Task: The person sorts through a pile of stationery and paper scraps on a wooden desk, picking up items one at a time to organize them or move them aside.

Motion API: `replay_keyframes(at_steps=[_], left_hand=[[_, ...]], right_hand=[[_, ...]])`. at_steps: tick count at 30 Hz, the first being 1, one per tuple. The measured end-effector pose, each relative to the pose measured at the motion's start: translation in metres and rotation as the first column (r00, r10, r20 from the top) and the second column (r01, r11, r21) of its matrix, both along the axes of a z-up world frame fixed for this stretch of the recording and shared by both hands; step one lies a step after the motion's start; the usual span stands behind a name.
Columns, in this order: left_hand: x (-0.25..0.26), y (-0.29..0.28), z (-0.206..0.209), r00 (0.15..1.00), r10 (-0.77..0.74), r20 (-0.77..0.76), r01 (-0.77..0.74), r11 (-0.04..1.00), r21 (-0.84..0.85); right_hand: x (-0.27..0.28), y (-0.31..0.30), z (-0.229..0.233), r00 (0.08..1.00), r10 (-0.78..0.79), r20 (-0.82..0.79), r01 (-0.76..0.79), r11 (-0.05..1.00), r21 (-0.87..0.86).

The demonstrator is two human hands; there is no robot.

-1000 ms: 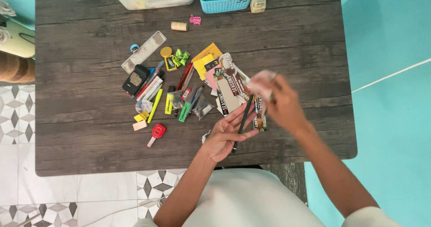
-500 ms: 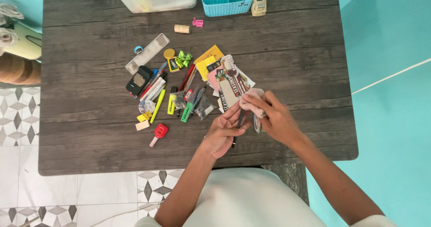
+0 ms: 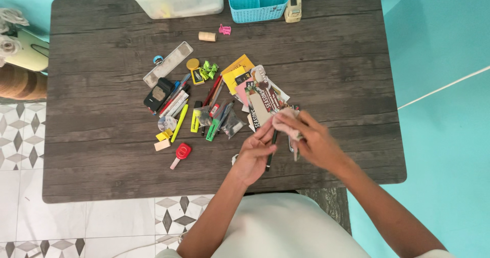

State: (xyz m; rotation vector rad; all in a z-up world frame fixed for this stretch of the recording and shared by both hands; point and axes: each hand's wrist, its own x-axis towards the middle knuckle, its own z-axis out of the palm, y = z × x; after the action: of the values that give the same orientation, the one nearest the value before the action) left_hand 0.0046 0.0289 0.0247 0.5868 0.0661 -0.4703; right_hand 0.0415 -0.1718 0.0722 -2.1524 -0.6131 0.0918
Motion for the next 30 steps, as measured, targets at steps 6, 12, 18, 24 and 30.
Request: replay_keyframes(at_steps=[6,12,18,24,30], left_hand=[[0.005,-0.003,0.008,0.978,0.198,-0.060,-0.206,0.905,-0.373],[0.003,-0.004,0.006,0.949,0.178,-0.260,-0.279,0.858,-0.431],[-0.004,-0.009,-0.012,0.995,0.089,0.055,-0.084,0.993,-0.088],[0.005,-0.019,-0.010,0.968,0.126,0.218,-0.189,0.936,0.297],[0.012,-0.020,-0.036,0.928,0.312,0.204,-0.367,0.858,0.360]], right_hand=[[-0.040,0.022,-0.008,0.991,0.132,-0.012,-0.132,0.991,0.006],[-0.039,0.022,-0.008,0.987,0.162,-0.021,-0.163,0.985,-0.051],[-0.006,0.025,-0.018,0.998,-0.062,-0.027,0.057,0.990,-0.130],[-0.010,0.056,-0.033,0.959,-0.195,-0.207,0.250,0.925,0.286],[-0.058,0.077,-0.057,0.830,-0.078,-0.552,0.343,0.852,0.395]])
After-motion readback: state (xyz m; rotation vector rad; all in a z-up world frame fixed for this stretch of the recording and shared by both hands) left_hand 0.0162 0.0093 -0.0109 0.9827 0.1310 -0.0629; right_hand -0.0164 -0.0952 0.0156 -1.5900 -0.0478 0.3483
